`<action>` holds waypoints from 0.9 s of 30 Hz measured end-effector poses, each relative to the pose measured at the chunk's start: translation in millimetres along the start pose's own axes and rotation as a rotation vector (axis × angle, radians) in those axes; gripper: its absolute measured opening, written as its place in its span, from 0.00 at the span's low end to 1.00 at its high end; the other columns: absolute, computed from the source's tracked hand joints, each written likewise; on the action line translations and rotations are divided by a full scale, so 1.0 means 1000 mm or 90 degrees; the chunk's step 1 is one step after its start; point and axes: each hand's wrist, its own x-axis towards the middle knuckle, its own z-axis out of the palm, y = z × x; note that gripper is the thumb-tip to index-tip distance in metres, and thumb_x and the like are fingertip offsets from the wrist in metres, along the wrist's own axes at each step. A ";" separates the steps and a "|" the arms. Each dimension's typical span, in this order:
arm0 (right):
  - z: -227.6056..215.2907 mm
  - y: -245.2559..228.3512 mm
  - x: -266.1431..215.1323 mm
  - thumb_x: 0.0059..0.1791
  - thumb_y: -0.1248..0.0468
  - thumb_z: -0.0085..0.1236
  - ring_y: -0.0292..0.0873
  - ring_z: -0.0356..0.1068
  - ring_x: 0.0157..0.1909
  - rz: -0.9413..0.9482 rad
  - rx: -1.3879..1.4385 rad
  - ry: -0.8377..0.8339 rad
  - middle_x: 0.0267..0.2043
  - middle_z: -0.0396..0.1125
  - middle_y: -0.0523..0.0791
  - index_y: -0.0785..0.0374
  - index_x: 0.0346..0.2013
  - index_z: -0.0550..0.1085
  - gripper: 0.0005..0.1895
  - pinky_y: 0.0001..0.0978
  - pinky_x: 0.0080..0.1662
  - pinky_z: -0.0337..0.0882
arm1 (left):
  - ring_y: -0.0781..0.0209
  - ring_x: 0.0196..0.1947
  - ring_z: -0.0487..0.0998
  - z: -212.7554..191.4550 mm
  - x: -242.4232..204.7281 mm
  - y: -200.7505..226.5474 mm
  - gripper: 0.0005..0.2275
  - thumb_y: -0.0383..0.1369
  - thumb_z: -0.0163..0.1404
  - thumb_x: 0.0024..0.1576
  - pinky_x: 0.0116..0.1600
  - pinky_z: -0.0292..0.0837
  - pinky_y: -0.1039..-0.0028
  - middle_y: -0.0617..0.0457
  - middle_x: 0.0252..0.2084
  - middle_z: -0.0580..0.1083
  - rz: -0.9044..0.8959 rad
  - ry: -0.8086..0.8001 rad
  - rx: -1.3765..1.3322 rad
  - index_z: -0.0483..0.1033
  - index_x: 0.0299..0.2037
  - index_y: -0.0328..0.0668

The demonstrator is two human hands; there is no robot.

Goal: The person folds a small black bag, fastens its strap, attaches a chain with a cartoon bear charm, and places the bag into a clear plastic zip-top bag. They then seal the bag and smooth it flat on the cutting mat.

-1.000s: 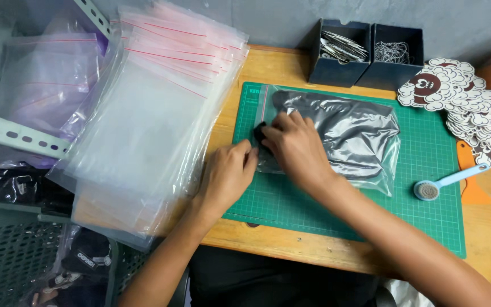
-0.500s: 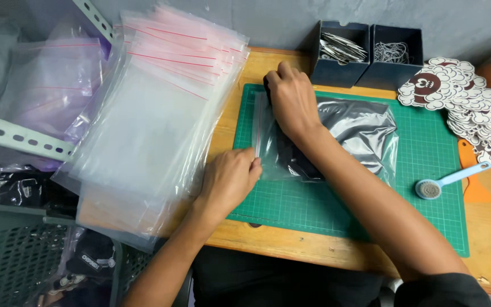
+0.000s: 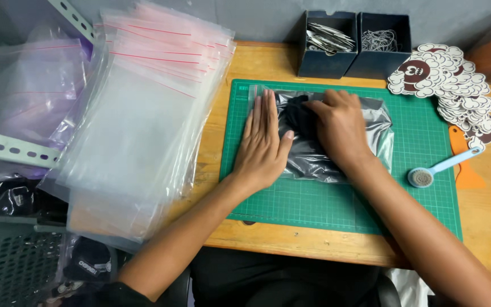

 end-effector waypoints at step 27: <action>-0.071 -0.054 -0.025 0.68 0.54 0.41 0.64 0.43 0.90 0.211 0.070 -0.266 0.92 0.44 0.59 0.75 0.82 0.62 0.33 0.58 0.82 0.49 | 0.27 0.90 0.45 0.007 -0.008 0.003 0.32 0.43 0.43 0.74 0.87 0.40 0.36 0.30 0.90 0.44 0.044 -0.012 0.164 0.53 0.89 0.45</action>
